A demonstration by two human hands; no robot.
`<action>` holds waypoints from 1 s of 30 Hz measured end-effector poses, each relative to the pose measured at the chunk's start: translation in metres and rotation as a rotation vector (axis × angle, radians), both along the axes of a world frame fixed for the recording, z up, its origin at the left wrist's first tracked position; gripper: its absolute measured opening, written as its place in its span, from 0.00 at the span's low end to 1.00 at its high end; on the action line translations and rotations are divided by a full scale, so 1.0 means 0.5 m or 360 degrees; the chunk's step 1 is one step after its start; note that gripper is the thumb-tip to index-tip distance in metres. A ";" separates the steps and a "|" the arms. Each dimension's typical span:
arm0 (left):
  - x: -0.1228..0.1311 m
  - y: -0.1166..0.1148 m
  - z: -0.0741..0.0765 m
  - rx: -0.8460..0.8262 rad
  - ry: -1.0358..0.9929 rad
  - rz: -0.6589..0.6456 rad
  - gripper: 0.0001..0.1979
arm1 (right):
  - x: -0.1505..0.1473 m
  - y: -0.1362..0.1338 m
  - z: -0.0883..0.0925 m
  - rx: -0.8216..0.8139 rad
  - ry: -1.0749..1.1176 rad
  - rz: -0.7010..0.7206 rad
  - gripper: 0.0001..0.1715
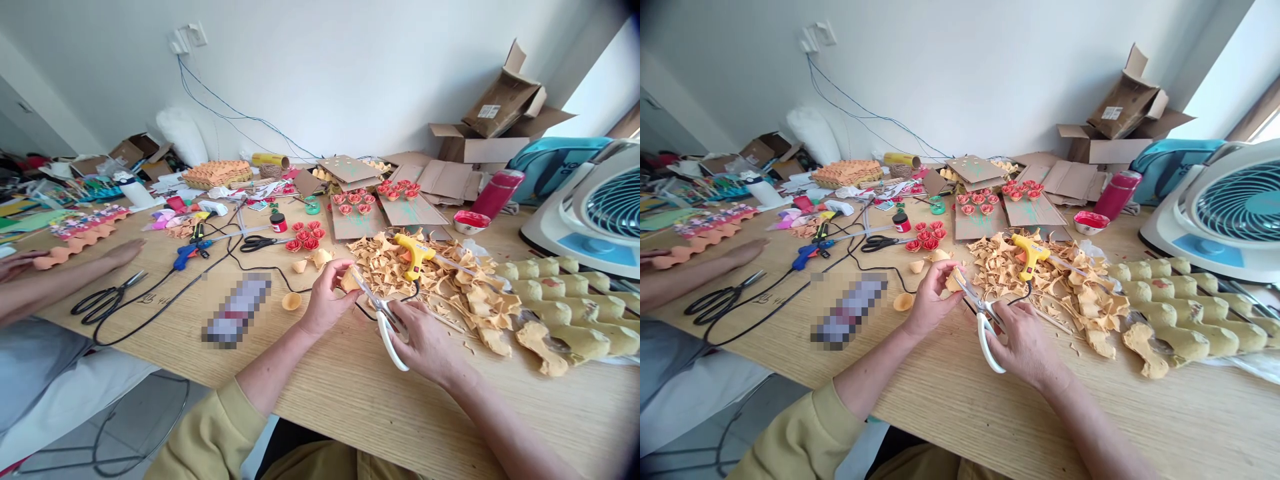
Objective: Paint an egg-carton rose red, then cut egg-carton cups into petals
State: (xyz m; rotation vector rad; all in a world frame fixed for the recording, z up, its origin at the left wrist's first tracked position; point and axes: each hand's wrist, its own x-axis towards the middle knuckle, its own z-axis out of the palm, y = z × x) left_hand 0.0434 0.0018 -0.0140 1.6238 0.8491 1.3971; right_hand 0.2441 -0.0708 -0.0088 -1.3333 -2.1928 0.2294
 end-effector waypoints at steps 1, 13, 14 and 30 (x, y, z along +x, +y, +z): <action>-0.001 -0.001 0.001 0.0041 0.0038 0.0028 0.23 | 0.000 0.000 0.000 -0.0002 -0.0003 0.0000 0.14; 0.001 -0.002 0.003 0.0011 -0.0064 -0.0075 0.31 | 0.000 0.004 -0.009 -0.0032 0.0029 0.0024 0.14; 0.001 -0.002 0.003 -0.0042 -0.0105 -0.0143 0.32 | 0.001 0.005 -0.011 -0.0026 0.0037 0.0014 0.13; -0.006 0.012 0.000 -0.0523 -0.0400 -0.0575 0.25 | 0.017 0.008 -0.005 0.0005 -0.0057 -0.0071 0.10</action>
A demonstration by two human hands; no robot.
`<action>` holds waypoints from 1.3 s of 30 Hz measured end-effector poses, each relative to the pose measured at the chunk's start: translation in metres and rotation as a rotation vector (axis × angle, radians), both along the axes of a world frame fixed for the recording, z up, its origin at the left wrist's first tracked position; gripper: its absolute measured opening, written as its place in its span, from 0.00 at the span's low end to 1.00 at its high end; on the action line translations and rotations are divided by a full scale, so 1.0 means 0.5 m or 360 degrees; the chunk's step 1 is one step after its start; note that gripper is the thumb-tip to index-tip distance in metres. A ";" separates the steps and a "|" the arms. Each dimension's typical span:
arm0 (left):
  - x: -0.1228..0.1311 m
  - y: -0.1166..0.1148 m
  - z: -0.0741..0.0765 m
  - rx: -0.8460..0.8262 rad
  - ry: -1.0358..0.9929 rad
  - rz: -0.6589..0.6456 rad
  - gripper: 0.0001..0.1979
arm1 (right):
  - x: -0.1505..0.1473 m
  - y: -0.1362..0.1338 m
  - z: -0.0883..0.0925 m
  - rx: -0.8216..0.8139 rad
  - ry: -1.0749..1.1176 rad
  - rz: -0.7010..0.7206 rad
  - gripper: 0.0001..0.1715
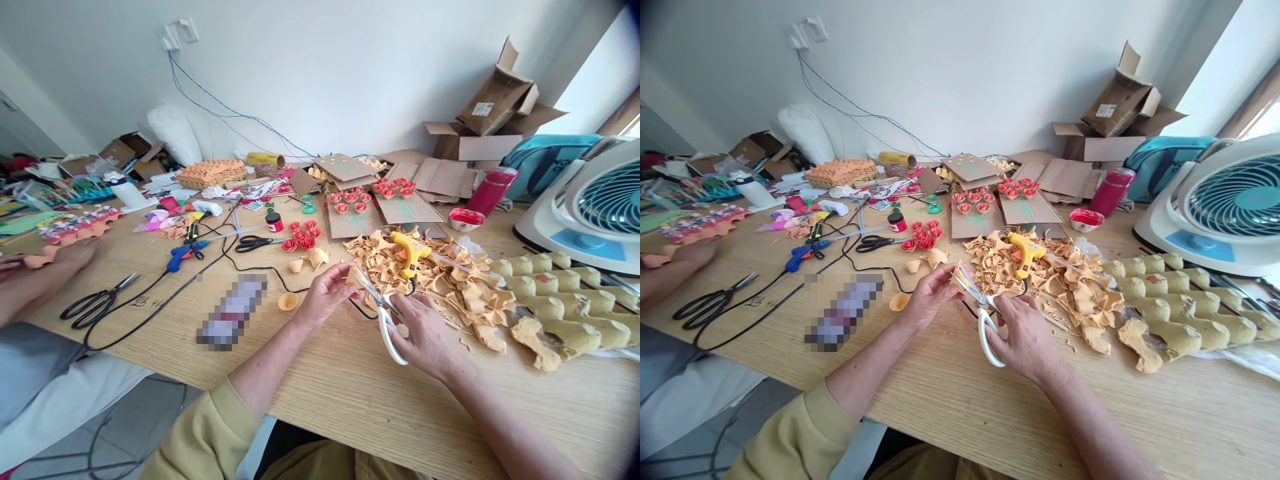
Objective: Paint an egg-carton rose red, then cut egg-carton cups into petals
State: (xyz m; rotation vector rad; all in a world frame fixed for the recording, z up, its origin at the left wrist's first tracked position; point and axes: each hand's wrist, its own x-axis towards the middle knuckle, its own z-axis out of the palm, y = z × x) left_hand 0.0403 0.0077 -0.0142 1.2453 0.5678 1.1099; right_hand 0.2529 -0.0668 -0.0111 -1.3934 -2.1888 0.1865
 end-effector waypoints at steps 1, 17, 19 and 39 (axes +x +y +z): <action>-0.001 0.001 -0.001 0.0023 0.0018 -0.0011 0.25 | 0.001 0.000 0.001 0.0000 -0.0006 0.0005 0.10; -0.010 0.007 0.002 0.0141 0.0098 0.0023 0.27 | 0.001 -0.006 0.008 -0.0017 0.0080 0.0094 0.14; -0.013 0.009 0.001 0.0176 0.0130 0.0036 0.28 | 0.000 -0.007 0.010 -0.0013 0.0079 0.0097 0.15; 0.000 -0.011 0.015 -0.0250 -0.0227 -0.0029 0.26 | 0.001 0.001 -0.010 0.0044 0.0067 0.0090 0.12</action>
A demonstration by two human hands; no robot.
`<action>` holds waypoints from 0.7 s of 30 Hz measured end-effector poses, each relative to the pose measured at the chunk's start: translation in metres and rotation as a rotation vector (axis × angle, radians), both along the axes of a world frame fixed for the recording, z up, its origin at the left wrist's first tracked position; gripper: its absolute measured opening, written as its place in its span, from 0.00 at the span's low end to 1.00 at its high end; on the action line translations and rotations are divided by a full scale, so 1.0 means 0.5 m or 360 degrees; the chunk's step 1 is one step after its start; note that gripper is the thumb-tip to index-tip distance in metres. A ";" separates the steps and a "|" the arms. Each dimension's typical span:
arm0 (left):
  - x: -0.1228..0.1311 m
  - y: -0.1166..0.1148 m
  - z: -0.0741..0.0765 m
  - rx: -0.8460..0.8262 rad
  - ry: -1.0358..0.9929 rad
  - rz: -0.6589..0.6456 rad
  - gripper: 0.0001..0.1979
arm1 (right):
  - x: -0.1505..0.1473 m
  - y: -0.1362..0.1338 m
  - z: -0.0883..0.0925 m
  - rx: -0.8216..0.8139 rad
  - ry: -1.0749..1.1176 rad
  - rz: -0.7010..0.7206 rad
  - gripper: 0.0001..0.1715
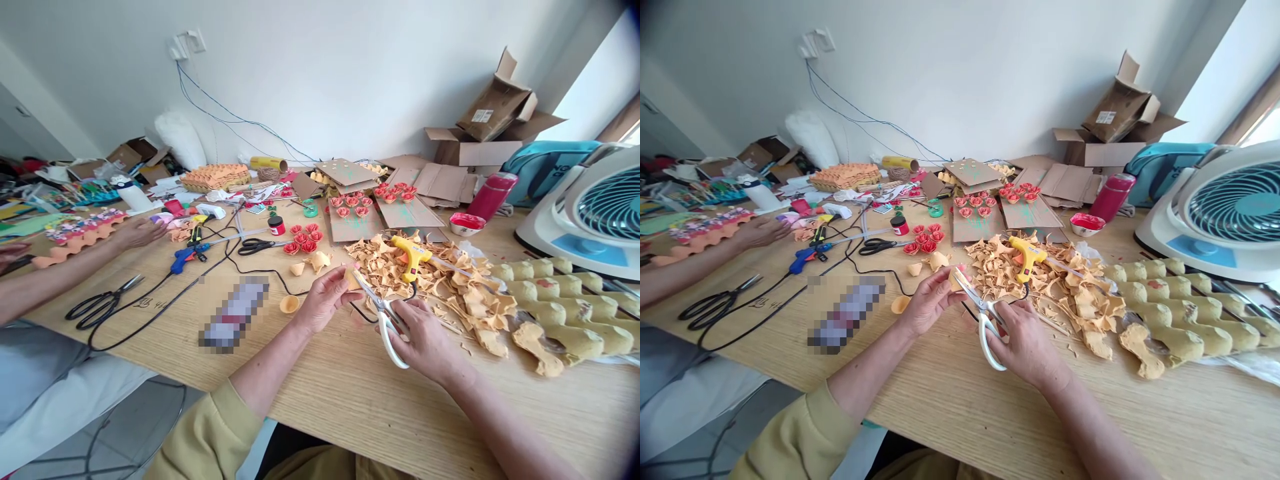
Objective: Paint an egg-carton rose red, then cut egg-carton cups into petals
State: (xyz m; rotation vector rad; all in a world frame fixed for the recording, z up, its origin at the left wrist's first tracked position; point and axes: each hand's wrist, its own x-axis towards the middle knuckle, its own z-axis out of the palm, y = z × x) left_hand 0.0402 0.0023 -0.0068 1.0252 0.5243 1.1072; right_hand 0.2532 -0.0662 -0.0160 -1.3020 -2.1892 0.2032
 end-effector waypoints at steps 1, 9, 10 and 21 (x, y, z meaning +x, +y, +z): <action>-0.001 0.002 0.000 0.0012 0.0012 0.0001 0.25 | 0.000 0.000 0.002 -0.0006 -0.0007 0.0001 0.12; -0.008 0.006 0.005 0.0158 0.0135 0.0092 0.27 | -0.005 -0.004 0.009 -0.0067 0.0015 -0.0027 0.11; -0.008 0.006 0.006 0.0179 0.0132 0.0120 0.27 | -0.005 -0.004 0.009 -0.0068 0.0022 -0.0027 0.11; -0.003 0.005 -0.009 0.0116 0.0194 -0.0148 0.26 | -0.005 -0.002 0.016 -0.0099 0.0025 -0.0023 0.11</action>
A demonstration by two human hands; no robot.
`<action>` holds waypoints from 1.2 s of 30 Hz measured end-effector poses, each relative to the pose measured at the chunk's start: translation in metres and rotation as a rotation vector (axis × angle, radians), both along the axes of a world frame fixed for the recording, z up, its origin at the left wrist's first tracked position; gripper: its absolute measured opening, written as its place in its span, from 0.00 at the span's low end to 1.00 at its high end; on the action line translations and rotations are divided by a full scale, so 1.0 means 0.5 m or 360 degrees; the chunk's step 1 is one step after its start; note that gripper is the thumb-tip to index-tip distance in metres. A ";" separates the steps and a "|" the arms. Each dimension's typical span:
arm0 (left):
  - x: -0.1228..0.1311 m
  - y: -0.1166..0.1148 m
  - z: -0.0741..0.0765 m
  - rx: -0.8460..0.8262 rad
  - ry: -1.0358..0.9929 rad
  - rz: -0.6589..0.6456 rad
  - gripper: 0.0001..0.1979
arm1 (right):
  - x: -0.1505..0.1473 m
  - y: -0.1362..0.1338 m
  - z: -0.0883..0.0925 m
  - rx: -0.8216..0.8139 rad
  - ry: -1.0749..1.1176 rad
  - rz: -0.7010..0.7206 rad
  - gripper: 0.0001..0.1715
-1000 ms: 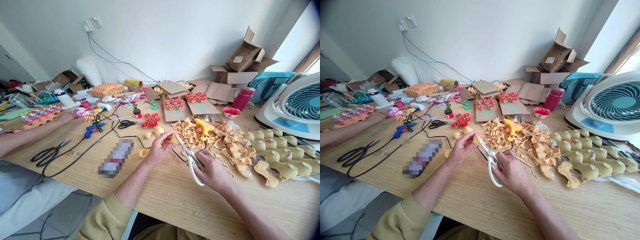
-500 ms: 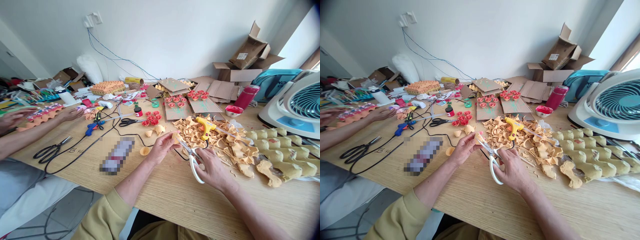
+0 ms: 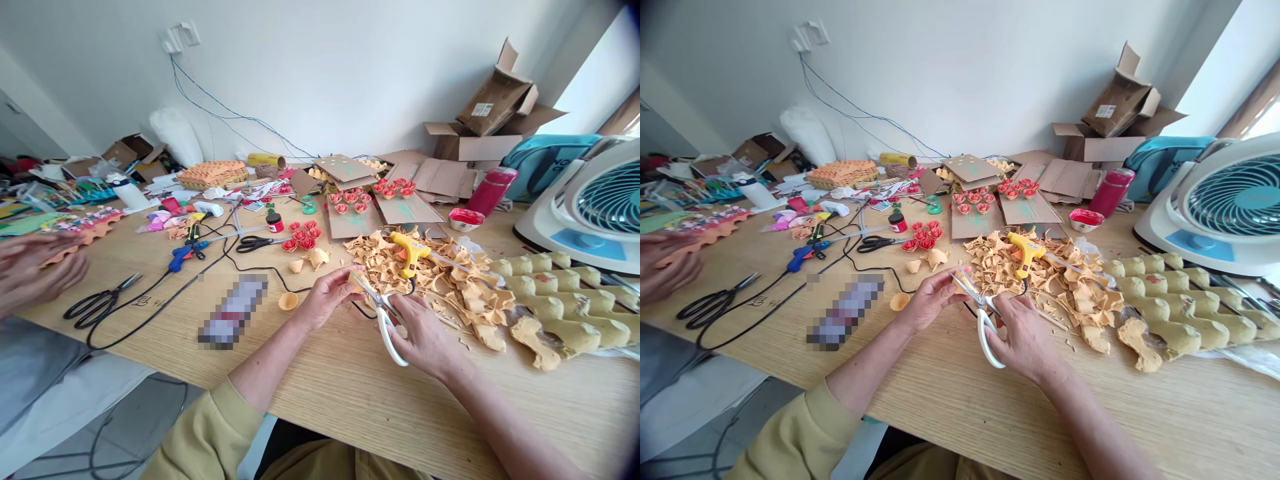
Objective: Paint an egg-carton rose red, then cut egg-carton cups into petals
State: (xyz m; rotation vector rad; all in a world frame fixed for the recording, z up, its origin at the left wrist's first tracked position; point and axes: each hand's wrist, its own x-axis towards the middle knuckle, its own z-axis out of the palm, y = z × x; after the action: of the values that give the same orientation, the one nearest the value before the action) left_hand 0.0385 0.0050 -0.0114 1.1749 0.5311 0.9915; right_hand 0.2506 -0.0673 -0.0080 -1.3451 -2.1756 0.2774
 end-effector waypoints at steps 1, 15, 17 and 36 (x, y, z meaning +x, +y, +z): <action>0.001 0.000 -0.001 0.0014 0.0015 0.0008 0.27 | 0.000 0.000 0.000 0.0007 -0.0008 -0.0005 0.11; -0.002 0.002 -0.003 0.0125 0.0045 0.0043 0.29 | 0.001 -0.005 0.003 0.0029 0.0008 0.0051 0.15; -0.004 0.004 -0.002 0.0169 0.0054 0.0057 0.29 | 0.000 -0.005 0.003 0.0029 0.0002 0.0052 0.16; 0.001 -0.002 0.002 -0.0079 -0.0114 0.0039 0.28 | 0.005 0.001 -0.019 0.0119 -0.0002 0.0037 0.14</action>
State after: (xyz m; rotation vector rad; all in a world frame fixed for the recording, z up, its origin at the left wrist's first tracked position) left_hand 0.0388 0.0040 -0.0102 1.0871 0.5115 1.0318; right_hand 0.2531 -0.0670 -0.0176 -1.2801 -2.1820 0.2019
